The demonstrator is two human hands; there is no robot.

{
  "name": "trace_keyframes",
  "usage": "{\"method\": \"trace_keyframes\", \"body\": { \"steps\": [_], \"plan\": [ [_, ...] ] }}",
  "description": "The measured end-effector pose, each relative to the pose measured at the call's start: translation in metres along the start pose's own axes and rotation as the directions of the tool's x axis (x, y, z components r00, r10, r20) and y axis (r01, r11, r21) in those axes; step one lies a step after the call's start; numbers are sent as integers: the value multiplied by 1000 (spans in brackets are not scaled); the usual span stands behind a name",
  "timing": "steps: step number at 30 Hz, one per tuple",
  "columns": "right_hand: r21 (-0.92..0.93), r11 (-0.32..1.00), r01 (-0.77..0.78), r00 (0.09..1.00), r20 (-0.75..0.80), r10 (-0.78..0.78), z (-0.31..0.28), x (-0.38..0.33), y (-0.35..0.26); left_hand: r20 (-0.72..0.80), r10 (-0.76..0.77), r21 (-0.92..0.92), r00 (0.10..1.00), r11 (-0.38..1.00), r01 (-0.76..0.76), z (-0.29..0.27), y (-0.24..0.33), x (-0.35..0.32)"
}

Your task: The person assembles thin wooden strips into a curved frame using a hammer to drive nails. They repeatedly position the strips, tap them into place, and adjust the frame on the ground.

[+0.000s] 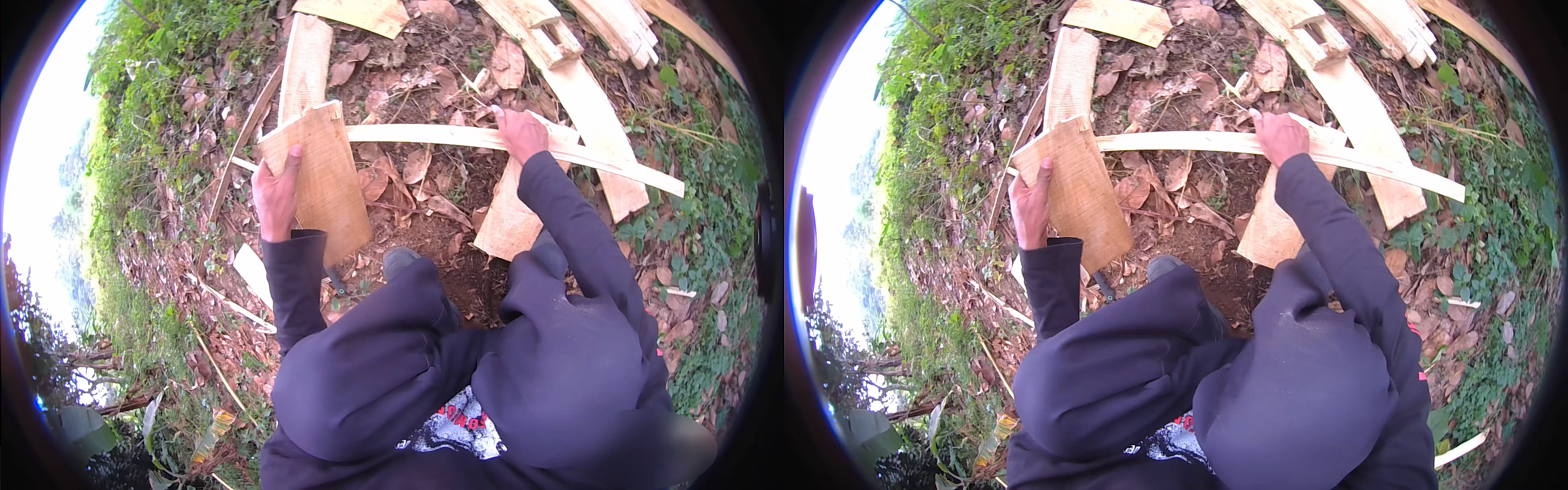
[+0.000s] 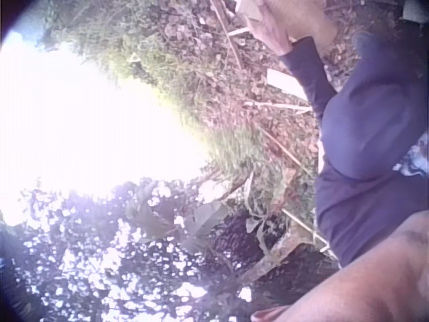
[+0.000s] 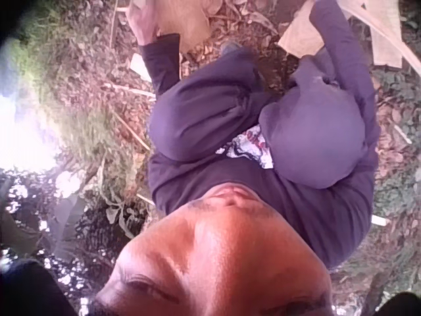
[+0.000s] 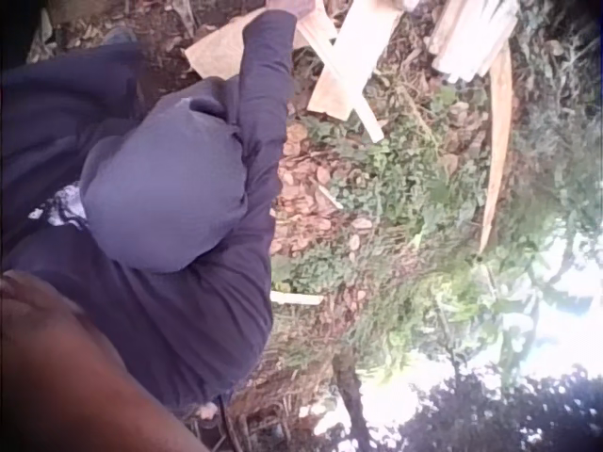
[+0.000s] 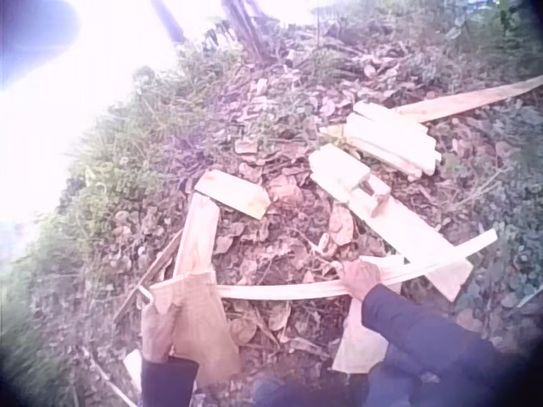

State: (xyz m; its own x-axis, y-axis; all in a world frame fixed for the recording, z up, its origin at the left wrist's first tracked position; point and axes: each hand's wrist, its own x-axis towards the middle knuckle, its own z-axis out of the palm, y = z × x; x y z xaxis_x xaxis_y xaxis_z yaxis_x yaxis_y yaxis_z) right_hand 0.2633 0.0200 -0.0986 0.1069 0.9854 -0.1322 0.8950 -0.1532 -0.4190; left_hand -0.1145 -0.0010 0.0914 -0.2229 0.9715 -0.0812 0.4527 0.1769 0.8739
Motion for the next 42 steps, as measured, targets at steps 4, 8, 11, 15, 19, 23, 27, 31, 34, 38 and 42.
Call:
{"method": "trace_keyframes", "body": {
  "steps": [4,8,11,15,19,23,27,31,34,38,42],
  "plan": [
    [211,967,145,989,-64,-135,-20,-5,8,85,106,-359,991,931,-69,-36,22,-13],
    [437,835,334,940,-89,-330,-81,-31,-63,104,38,-722,994,690,49,-34,3,-30],
    [685,619,384,862,-26,-506,-124,-60,-127,137,11,-879,991,462,117,-23,-18,-36],
    [810,390,438,727,-63,-684,-153,-94,-172,228,105,-895,968,413,166,-7,-3,-45],
    [753,419,508,655,-21,-756,-159,-116,-190,292,141,-882,946,423,209,-9,-4,-52],
    [749,427,507,623,24,-782,-150,-130,-193,351,268,-913,897,311,264,4,-10,-55],
    [639,470,609,661,-80,-746,-135,-139,-198,339,174,-927,924,229,297,29,-25,-64],
    [481,652,586,745,-3,-667,-110,-128,-185,334,-76,-751,939,581,314,57,-54,-63],
    [506,728,462,822,64,-566,-81,-123,-170,386,-175,-543,906,751,376,81,-65,-90],
    [599,723,345,835,155,-527,-57,-122,-166,508,-103,-637,855,622,454,96,-97,-120],
    [724,658,208,722,340,-602,-52,-98,-154,528,-108,-658,843,575,486,88,-127,-128]
  ]
}}
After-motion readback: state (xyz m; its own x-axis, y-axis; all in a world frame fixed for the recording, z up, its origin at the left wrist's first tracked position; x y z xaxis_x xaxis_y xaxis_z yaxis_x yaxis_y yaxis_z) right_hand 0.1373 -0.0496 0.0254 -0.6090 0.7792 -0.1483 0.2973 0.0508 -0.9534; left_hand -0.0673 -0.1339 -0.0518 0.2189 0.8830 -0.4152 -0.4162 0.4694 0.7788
